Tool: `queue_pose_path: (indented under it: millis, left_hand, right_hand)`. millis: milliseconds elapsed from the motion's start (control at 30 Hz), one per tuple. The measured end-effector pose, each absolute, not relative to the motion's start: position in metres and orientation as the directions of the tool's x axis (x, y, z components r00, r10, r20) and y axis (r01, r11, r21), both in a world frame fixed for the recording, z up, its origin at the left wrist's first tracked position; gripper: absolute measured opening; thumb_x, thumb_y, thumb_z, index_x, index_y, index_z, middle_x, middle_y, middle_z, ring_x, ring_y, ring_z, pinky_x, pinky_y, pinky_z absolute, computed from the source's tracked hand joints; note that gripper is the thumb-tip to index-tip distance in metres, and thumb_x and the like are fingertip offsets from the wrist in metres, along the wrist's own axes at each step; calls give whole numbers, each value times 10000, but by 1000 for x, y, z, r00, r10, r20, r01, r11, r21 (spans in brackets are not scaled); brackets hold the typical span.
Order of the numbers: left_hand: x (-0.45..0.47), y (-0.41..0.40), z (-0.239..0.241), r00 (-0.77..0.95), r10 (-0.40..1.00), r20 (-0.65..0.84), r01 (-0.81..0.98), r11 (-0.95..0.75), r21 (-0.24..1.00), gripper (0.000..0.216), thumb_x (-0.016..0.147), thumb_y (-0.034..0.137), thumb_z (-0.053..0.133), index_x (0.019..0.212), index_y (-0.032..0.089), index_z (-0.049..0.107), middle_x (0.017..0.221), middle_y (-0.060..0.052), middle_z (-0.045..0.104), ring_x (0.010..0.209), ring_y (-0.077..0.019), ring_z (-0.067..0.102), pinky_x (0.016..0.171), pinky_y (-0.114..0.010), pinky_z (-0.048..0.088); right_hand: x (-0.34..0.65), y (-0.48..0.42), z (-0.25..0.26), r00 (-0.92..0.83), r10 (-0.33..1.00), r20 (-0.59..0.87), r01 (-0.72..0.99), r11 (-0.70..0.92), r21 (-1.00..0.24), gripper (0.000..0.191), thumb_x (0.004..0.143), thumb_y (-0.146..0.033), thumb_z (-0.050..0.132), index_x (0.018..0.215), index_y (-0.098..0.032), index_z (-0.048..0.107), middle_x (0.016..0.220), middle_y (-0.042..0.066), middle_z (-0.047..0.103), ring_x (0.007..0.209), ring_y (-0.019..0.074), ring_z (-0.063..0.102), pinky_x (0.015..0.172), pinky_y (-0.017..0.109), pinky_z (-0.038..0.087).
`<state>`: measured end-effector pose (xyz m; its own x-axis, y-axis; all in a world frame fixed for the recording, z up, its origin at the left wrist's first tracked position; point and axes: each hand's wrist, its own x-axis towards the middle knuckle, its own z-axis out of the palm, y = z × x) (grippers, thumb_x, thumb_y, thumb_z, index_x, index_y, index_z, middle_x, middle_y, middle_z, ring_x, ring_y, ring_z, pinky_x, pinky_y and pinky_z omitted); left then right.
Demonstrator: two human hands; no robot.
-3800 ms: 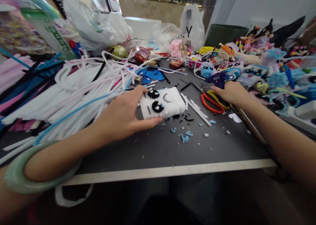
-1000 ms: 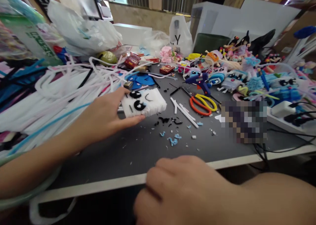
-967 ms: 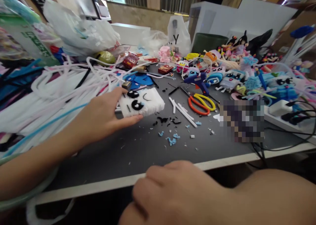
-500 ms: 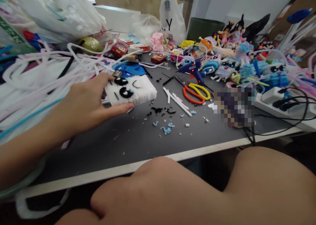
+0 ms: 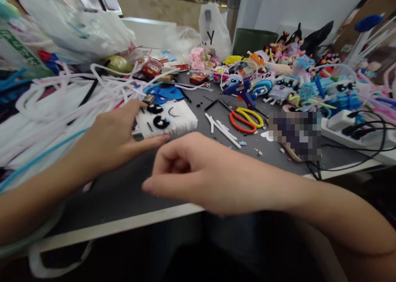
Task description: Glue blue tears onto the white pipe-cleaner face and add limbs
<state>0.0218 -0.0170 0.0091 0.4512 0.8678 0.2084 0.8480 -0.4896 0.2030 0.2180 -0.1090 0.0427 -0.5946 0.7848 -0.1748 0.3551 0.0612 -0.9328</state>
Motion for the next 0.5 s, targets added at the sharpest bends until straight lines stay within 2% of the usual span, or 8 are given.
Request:
queue_pose_path:
  millis: [167,333,433,500]
  left_hand:
    - [21,-17,7,447,872,197,843,-485,234,810,878,752,483,1386,123,434,1292,-165,597,1218,-403,566,1037,-465,437]
    - [21,-19,8,446,874,194,846,-482,226,796,892,748,472,1403,141,410,1258,-139,606,1207,-379,564,1027,-453,442]
    - [22,-20,10,446,875,185,848,-480,224,820,896,744,469,1416,113,410,1274,-158,597,1217,-393,565,1038,-462,437]
    - [22,-20,10,450,874,183,846,-482,226,863,883,762,464,1415,84,421,1266,-173,597,1221,-409,565,1046,-468,433]
  right_hand:
    - [233,-91,25,-419,904,-91,465,128,-876,184,858,-255,638,701,-181,576,598,-62,534,565,74,475,560,231,353]
    - [237,-84,12,-377,924,-56,546,173,-820,183,864,-239,618,696,-174,587,584,-51,555,555,73,493,588,240,362]
    - [237,-95,22,-368,930,-22,565,205,-800,174,851,-245,608,690,-181,600,595,-45,584,563,71,510,566,234,369]
    - [229,-114,29,-395,917,-47,572,206,-794,159,833,-263,591,685,-204,607,610,-52,619,569,73,533,531,223,379]
